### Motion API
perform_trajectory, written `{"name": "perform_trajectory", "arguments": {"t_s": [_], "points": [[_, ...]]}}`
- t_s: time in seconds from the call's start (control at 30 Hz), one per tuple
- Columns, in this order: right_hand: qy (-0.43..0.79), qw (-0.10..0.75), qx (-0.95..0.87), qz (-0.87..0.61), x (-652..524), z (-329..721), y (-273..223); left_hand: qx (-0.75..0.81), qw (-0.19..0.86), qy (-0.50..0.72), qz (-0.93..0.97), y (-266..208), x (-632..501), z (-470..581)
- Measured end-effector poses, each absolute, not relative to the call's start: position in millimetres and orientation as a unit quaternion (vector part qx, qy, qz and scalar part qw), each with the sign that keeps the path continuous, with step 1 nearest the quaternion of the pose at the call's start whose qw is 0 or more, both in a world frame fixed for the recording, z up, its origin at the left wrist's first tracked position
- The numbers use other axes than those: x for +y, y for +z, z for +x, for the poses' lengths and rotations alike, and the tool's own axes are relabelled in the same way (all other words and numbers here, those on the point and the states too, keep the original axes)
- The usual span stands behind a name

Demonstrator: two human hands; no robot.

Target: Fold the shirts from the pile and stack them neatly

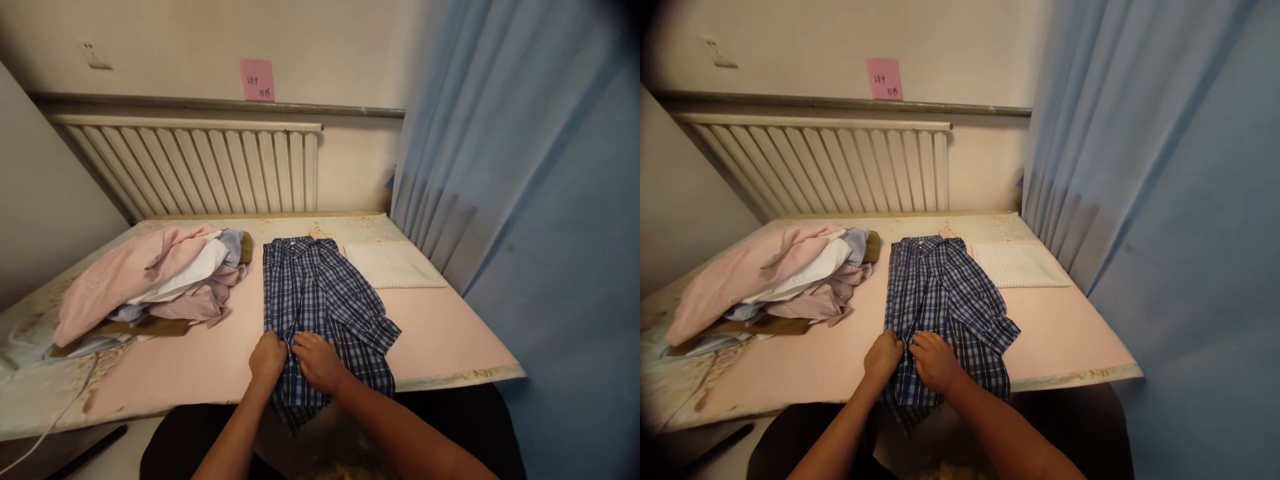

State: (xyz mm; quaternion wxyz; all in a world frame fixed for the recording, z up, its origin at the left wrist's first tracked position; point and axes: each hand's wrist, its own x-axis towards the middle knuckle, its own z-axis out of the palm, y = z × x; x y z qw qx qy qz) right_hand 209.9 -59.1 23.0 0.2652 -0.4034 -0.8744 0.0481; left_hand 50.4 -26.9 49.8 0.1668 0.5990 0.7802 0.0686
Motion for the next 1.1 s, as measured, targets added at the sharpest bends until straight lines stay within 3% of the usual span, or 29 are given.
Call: {"name": "perform_trajectory", "arguments": {"t_s": [0.77, 1.1], "points": [[0.049, 0.258, -0.874, -0.410, -58.6, 210.4, 22.3, 0.775, 0.213, 0.140, 0.578, 44.9, -23.3, 15.9], [0.091, 0.300, -0.858, -0.406, -57.7, 208.6, 18.8, 0.770, 0.225, 0.188, 0.567, 41.1, -59.0, 10.5]]}}
